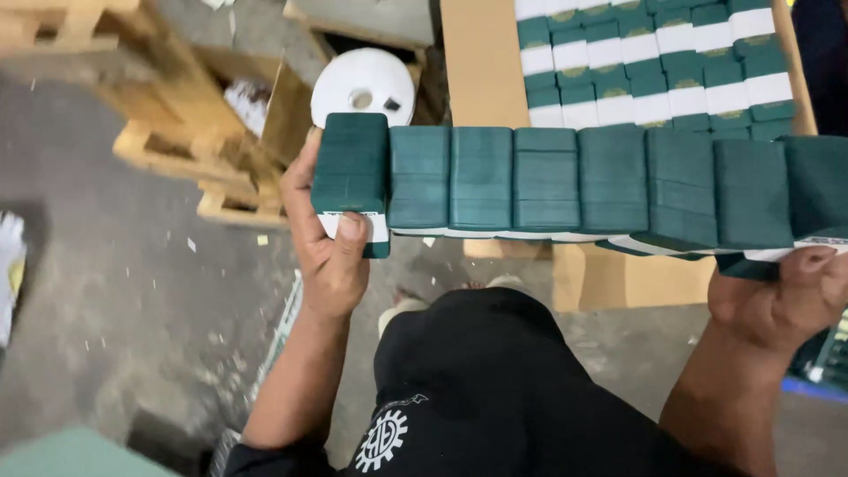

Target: The person applies QR code labels to small green boxes and organizes them inside a larger shipping container.

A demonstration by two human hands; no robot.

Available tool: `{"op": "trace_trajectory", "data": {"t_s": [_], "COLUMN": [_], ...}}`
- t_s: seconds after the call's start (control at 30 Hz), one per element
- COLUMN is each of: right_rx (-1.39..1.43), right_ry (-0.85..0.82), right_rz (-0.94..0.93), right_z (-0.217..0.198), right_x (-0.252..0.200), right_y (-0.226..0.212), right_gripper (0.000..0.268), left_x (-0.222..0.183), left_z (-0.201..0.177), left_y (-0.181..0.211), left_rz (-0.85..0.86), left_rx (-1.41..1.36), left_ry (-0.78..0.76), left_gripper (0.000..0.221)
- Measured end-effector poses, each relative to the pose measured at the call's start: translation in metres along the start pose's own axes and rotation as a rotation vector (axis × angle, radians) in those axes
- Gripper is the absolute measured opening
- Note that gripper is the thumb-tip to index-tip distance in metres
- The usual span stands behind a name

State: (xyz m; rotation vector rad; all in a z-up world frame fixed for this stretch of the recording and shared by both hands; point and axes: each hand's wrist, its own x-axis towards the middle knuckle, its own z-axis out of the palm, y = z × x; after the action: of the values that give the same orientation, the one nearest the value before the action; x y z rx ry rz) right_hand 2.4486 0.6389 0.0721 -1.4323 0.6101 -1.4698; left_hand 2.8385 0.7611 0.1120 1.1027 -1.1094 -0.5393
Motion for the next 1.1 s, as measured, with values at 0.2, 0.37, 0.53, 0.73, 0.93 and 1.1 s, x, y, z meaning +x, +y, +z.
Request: {"op": "trace_trajectory", "data": {"t_s": [0.2,0.37,0.53,0.73,0.93,1.1], "right_rx": [0.016,-0.269,-0.394,-0.416,-0.473,-0.244], "right_ry": [0.241,0.451,0.688,0.744,0.934,1.087], "right_rz": [0.037,-0.009,0.012,-0.056,-0.089,-0.062], "right_z": [0.019,0.135,0.212,0.215,0.205,0.2], "right_x": [-0.056,-0.045,-0.006,0.019,0.02,0.015], "right_y": [0.067,0.043,0.027,0.037,0.058,0.072], "right_gripper": [0.021,0.02,0.029,0.053,0.062,0.063], "left_x": [0.12,0.213,0.276,0.312,0.33,0.343], "left_z": [-0.054,-0.06,-0.017,0.044,0.094,0.132], "left_y": [-0.07,-0.121,-0.167,-0.206,-0.233,-0.243], "left_rz": [-0.012,-0.041,-0.141,-0.192,-0.26,-0.457], "left_rx": [-0.084,-0.163,-0.273,-0.364,-0.441,-0.518], "left_ry": [-0.26,-0.509,-0.742,-0.908,-1.015,-1.114], "left_gripper": [0.073,0.068,0.064,0.06,0.059,0.053]}}
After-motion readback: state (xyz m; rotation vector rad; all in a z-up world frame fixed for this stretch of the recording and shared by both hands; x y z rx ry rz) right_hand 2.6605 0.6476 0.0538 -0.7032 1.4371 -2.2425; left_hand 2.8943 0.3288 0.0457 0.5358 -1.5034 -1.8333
